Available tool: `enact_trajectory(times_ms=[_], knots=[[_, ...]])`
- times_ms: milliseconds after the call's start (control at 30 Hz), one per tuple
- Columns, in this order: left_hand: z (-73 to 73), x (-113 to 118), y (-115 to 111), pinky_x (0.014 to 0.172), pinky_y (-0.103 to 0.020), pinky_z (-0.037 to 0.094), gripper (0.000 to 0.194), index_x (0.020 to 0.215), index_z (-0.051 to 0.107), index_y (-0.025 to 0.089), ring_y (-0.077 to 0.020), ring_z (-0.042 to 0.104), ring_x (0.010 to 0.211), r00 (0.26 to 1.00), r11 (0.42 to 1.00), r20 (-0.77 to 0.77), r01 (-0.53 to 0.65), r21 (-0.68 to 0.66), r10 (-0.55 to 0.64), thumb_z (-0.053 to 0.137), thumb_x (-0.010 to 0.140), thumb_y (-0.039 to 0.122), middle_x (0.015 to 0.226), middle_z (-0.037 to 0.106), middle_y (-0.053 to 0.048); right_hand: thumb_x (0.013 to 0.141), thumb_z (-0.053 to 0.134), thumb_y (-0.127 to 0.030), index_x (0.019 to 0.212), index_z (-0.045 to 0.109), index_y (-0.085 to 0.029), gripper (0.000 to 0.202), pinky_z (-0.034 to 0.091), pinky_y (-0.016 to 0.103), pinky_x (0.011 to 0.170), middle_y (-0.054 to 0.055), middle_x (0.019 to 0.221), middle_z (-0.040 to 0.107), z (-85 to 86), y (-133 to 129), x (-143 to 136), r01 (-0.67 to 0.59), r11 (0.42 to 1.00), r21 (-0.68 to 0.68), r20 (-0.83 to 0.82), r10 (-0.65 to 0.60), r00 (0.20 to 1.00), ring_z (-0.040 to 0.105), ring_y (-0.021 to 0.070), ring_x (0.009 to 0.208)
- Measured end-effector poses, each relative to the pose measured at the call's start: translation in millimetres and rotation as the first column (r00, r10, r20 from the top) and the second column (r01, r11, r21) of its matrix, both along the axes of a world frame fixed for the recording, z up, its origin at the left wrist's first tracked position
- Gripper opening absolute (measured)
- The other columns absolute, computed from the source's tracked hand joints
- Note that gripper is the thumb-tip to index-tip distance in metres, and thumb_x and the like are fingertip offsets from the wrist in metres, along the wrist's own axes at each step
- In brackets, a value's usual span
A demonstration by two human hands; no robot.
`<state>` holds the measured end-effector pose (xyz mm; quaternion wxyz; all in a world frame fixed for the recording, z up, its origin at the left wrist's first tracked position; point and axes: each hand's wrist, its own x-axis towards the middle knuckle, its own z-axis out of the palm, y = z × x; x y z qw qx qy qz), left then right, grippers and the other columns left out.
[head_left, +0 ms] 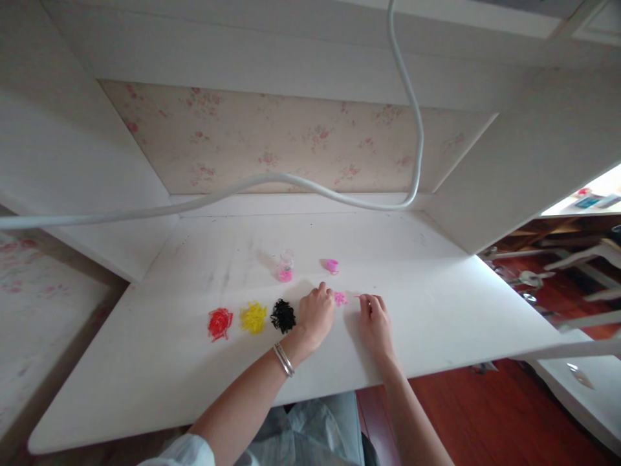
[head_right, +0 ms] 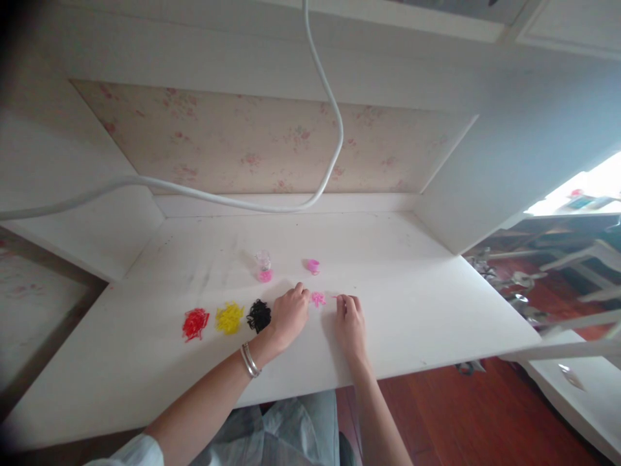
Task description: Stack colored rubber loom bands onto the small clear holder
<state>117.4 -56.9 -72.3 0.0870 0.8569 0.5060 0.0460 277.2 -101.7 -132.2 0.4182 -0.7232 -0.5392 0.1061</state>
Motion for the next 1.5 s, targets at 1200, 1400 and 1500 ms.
enact_trajectory(times_ms=[1200,1400,1500], knots=[[85.6,-97,59,0.076,-0.024,0.044,0.024,0.096,0.066,0.023,-0.0142,0.06,0.085,0.935,0.936,0.269,-0.289,0.201,0.231,0.042,0.092,0.026,0.1,0.06,-0.002,0.091,0.035,-0.049,0.09,0.063,-0.02,0.04,0.043,0.031,0.074,0.008,0.097,0.061,7.8,-3,-5,0.016,0.999,-0.043,-0.049,-0.018,0.999,0.057,0.0178,0.079],[58.8,-117,4,0.069,-0.022,0.045,0.027,0.093,0.065,0.02,-0.0117,0.057,0.071,0.791,0.981,0.597,-0.191,0.032,0.135,0.042,0.093,0.034,0.084,0.061,-0.002,0.091,0.041,-0.047,0.09,0.064,-0.02,0.036,0.044,0.029,0.072,0.007,0.095,0.061,23.4,6,-20,0.032,0.999,0.033,-0.108,-0.028,0.994,0.057,0.0169,0.079],[25.0,-126,-33,0.065,-0.023,0.046,0.028,0.09,0.066,0.02,-0.0127,0.058,0.07,0.732,0.967,0.636,-0.133,-0.217,0.243,0.044,0.091,0.037,0.081,0.064,-0.002,0.093,0.041,-0.044,0.091,0.066,-0.02,0.034,0.045,0.028,0.069,0.007,0.094,0.06,46.9,20,-39,-0.033,0.992,0.122,-0.096,0.044,0.994,0.056,0.0158,0.079]])
